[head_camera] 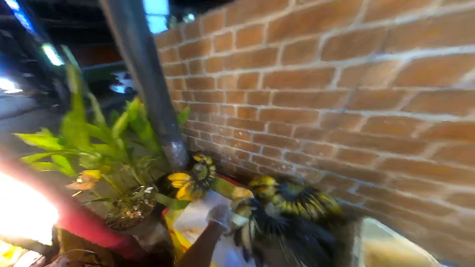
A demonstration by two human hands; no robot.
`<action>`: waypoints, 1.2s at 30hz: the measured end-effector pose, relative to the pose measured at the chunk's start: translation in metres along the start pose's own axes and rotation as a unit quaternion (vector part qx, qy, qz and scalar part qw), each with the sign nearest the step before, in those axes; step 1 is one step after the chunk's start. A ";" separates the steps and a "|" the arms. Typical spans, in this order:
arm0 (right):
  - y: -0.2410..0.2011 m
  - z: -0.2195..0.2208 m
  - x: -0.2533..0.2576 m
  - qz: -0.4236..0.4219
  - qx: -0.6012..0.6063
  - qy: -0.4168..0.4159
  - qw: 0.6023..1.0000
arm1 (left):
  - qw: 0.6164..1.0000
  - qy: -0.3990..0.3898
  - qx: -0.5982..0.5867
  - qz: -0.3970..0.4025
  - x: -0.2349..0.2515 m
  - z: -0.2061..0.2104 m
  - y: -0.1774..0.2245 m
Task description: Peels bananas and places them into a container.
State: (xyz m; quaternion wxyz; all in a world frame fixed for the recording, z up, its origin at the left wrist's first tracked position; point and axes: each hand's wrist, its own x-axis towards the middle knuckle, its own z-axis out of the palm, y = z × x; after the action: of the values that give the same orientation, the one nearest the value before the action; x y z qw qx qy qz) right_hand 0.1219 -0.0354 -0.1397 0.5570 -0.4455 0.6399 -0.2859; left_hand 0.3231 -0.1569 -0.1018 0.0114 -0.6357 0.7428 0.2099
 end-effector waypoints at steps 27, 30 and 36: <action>0.040 0.010 -0.003 0.036 0.149 -0.018 0.988 | 0.979 -0.134 -0.143 -0.056 -0.079 0.070 0.041; 0.045 0.008 -0.002 0.047 0.200 -0.033 0.978 | 0.964 -0.130 -0.228 -0.048 -0.074 0.062 0.036; 0.037 0.004 -0.009 0.053 0.132 -0.010 0.990 | 0.893 -0.149 -0.415 -0.087 -0.061 0.088 0.024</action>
State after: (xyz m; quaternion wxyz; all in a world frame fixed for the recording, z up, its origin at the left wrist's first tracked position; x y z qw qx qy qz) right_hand 0.1167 -0.0106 -0.1680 0.6317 -0.3361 0.6137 -0.3336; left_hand 0.2906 -0.0685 -0.1575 -0.1252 -0.6056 0.5195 0.5896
